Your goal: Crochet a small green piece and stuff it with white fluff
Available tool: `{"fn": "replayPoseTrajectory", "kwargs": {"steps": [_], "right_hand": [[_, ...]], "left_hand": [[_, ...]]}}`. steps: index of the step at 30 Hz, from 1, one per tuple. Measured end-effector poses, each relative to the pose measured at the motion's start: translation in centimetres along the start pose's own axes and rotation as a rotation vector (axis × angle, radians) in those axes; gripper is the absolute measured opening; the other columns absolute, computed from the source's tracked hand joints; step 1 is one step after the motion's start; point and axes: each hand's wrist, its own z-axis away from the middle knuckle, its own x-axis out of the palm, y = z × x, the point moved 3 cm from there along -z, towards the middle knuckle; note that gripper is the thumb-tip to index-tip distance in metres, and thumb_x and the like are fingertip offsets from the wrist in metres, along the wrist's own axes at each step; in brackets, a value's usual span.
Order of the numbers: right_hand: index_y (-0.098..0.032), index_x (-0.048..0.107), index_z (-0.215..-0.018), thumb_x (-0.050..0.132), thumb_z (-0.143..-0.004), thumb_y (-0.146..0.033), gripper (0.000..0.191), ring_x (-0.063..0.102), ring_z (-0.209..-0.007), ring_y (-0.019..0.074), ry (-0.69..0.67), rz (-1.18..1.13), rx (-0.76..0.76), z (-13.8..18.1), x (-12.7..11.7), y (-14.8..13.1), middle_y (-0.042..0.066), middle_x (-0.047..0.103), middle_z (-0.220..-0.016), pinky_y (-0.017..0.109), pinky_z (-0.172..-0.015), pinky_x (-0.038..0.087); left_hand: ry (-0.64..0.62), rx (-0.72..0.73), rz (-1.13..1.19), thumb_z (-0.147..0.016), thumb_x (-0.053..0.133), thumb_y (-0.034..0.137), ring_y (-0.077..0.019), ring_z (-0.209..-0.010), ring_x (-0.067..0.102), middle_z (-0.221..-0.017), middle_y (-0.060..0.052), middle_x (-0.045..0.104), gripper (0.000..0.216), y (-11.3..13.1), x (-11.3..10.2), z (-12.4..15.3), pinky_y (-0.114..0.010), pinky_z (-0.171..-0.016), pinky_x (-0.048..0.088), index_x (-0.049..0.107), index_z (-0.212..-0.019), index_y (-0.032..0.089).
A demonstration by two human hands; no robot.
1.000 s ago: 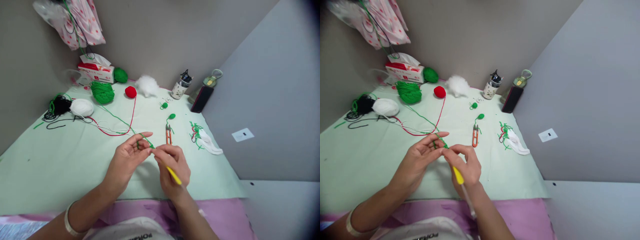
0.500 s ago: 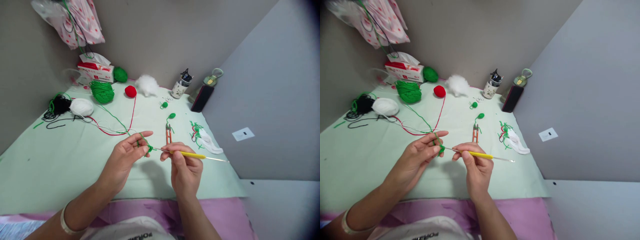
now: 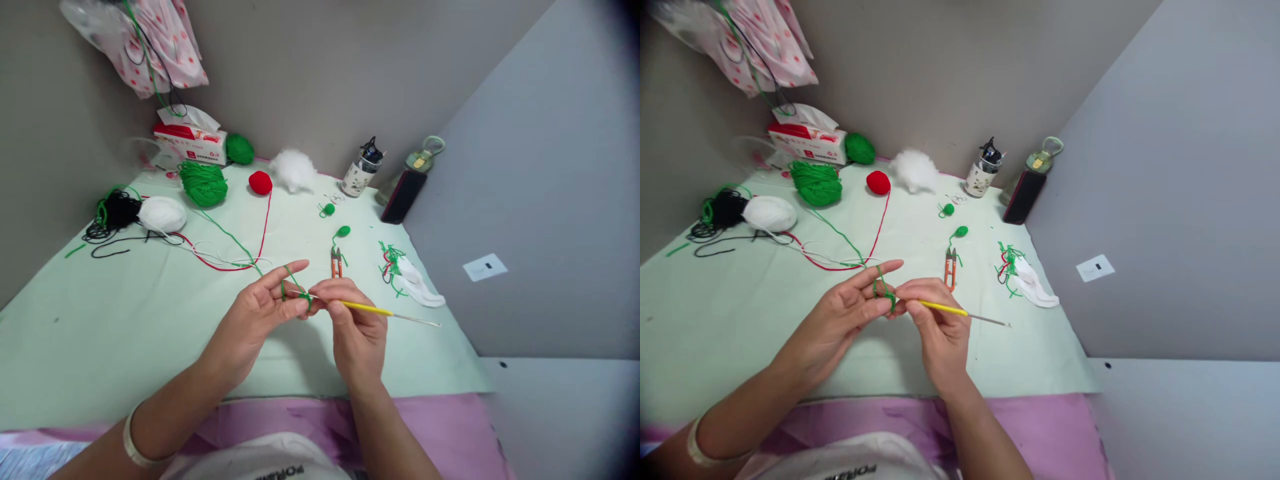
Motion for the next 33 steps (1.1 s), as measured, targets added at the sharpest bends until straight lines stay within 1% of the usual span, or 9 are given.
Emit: {"fn": "replayPoseTrajectory", "kwargs": {"steps": [3,7,11,15,18,23,25,29,33], "right_hand": [[-0.027,0.080,-0.100,0.066,-0.098,-0.028,0.014,0.070,-0.071,0.0135,0.040,-0.117,0.098,-0.1,-0.3,0.3,0.003,0.074,-0.093,0.029,-0.066,0.060],[-0.023,0.080,-0.090,0.071,-0.094,-0.034,0.015,0.067,-0.064,0.0096,0.127,-0.243,0.235,-0.4,-0.8,0.5,0.002,0.074,-0.084,0.023,-0.062,0.057],[-0.021,0.079,-0.084,0.077,-0.089,-0.035,0.015,0.061,-0.058,0.0067,0.140,-0.366,0.369,-0.7,-0.8,0.7,0.000,0.072,-0.076,0.018,-0.057,0.052],[-0.020,0.078,-0.082,0.082,-0.084,-0.037,0.017,0.058,-0.056,0.0065,0.147,-0.455,0.472,-0.7,-0.7,1.1,0.001,0.072,-0.074,0.017,-0.054,0.051],[-0.021,0.079,-0.084,0.079,-0.086,-0.037,0.015,0.058,-0.057,0.0060,0.131,-0.452,0.458,-0.6,-0.6,1.1,0.000,0.072,-0.075,0.016,-0.054,0.050],[-0.024,0.081,-0.091,0.075,-0.091,-0.035,0.012,0.064,-0.063,0.0071,0.086,-0.334,0.271,-0.4,-0.4,0.4,0.001,0.074,-0.082,0.019,-0.064,0.054],[-0.024,0.081,-0.091,0.074,-0.092,-0.034,0.012,0.065,-0.065,0.0078,0.096,-0.293,0.234,-0.4,-0.5,0.2,0.001,0.075,-0.083,0.020,-0.066,0.055],[-0.023,0.080,-0.087,0.074,-0.091,-0.034,0.014,0.062,-0.062,0.0076,0.127,-0.270,0.267,-0.6,-1.1,0.3,0.001,0.071,-0.077,0.020,-0.063,0.053],[-0.024,0.079,-0.086,0.073,-0.092,-0.036,0.015,0.059,-0.058,0.0076,0.124,-0.294,0.328,-0.6,-1.2,0.6,-0.001,0.069,-0.073,0.020,-0.059,0.051]], "left_hand": [[-0.051,-0.075,0.079,-0.082,0.085,0.023,-0.0125,-0.081,0.065,-0.084,0.001,0.069,0.054,-0.1,0.0,0.0,-0.025,-0.082,0.050,0.069,-0.134,0.023],[-0.112,-0.137,0.174,-0.085,0.082,0.021,-0.0090,-0.075,0.059,-0.084,0.000,0.067,0.045,-0.6,-0.3,-0.1,-0.021,-0.077,0.051,0.073,-0.129,0.020],[-0.125,-0.097,0.221,-0.083,0.083,0.019,-0.0080,-0.074,0.061,-0.085,0.001,0.067,0.038,-0.8,-0.3,-0.2,-0.019,-0.074,0.052,0.078,-0.121,0.019],[-0.123,-0.085,0.243,-0.083,0.082,0.019,-0.0085,-0.074,0.063,-0.084,0.000,0.068,0.034,-0.7,-0.3,-0.4,-0.017,-0.072,0.052,0.080,-0.117,0.018],[-0.116,-0.116,0.259,-0.084,0.081,0.019,-0.0092,-0.072,0.063,-0.083,-0.001,0.069,0.032,-0.8,-0.2,-0.4,-0.019,-0.073,0.053,0.080,-0.116,0.016],[-0.116,-0.140,0.269,-0.085,0.078,0.019,-0.0103,-0.074,0.060,-0.092,-0.006,0.072,0.035,-0.9,0.2,-0.1,-0.022,-0.075,0.054,0.078,-0.120,0.014],[-0.112,-0.155,0.284,-0.084,0.078,0.018,-0.0110,-0.076,0.060,-0.092,-0.007,0.071,0.038,-0.8,0.3,0.0,-0.023,-0.076,0.054,0.077,-0.122,0.013],[-0.116,-0.174,0.312,-0.084,0.077,0.016,-0.0112,-0.074,0.059,-0.084,-0.005,0.067,0.039,-0.7,0.2,0.1,-0.022,-0.074,0.053,0.076,-0.122,0.012],[-0.096,-0.109,0.198,-0.085,0.078,0.021,-0.0108,-0.074,0.059,-0.084,-0.002,0.066,0.033,-0.8,0.3,0.1,-0.022,-0.074,0.050,0.078,-0.118,0.018]]}}
